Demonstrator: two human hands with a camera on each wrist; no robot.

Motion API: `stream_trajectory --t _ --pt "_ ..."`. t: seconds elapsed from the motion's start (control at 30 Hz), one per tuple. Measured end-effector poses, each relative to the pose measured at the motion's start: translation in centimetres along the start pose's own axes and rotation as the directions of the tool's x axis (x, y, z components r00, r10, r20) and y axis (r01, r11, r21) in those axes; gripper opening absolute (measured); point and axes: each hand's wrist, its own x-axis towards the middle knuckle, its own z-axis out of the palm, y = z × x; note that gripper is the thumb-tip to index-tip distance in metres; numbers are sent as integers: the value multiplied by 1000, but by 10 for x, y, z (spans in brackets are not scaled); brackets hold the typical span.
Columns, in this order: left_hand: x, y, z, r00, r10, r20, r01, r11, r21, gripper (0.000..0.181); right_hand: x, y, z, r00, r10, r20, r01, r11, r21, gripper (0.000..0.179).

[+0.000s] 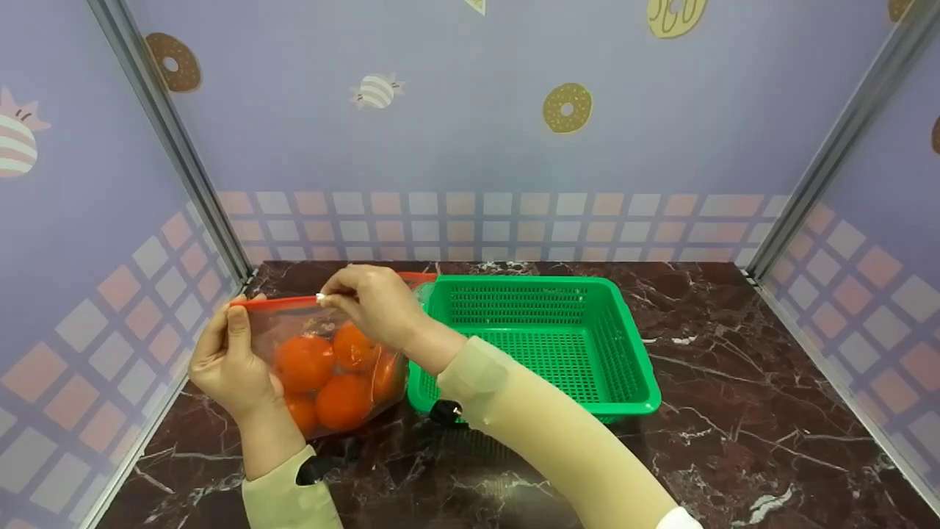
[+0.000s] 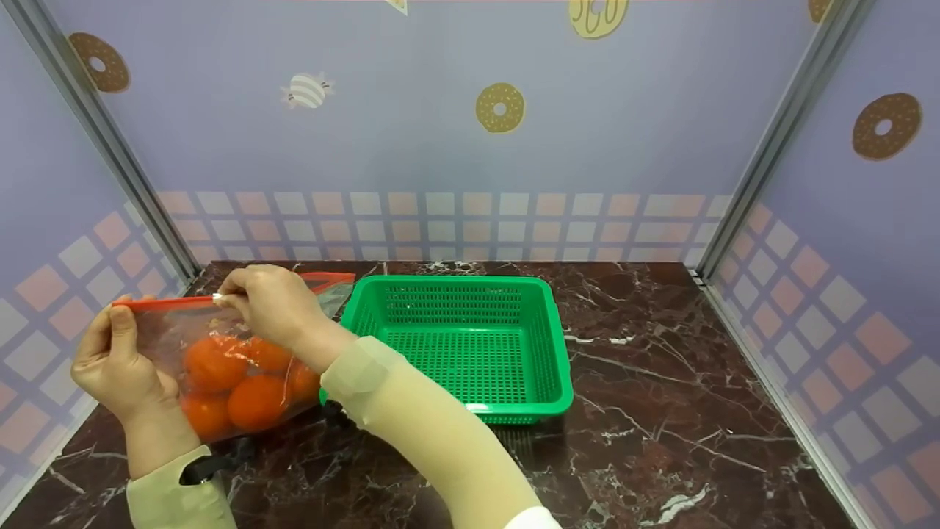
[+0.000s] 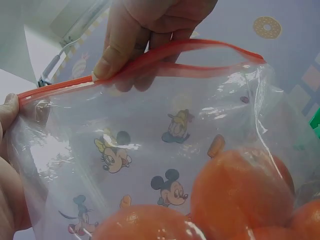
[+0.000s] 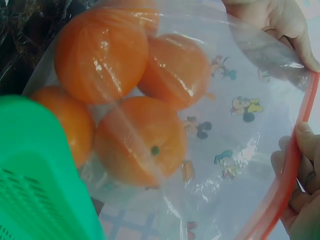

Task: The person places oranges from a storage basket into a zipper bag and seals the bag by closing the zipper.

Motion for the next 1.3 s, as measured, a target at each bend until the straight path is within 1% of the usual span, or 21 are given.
stream_trajectory --t 0.13,0.37,0.7,1.07,1.2,1.3 --pt "0 0 -1 1000 -1 -10 1 1000 1 17 -1 5 -2 1000 5 1 -5 1000 14 17" --pt "2 0 -1 999 20 -25 -21 1000 -24 17 -3 13 -8 1000 18 19 -17 999 -51 20" --pt "3 1 -3 999 39 -32 -40 999 -36 18 -5 26 -12 1000 25 16 -23 997 -76 20" --pt "5 2 -5 997 54 -50 -55 998 -20 18 -7 35 -16 997 69 24 -68 995 -70 20" --pt "7 2 -6 997 59 -56 -60 998 -20 18 -7 40 -17 997 73 14 -72 993 -89 19" --pt "8 2 -6 996 60 -60 -61 998 -23 18 -7 44 -18 997 79 11 -78 994 -80 19"
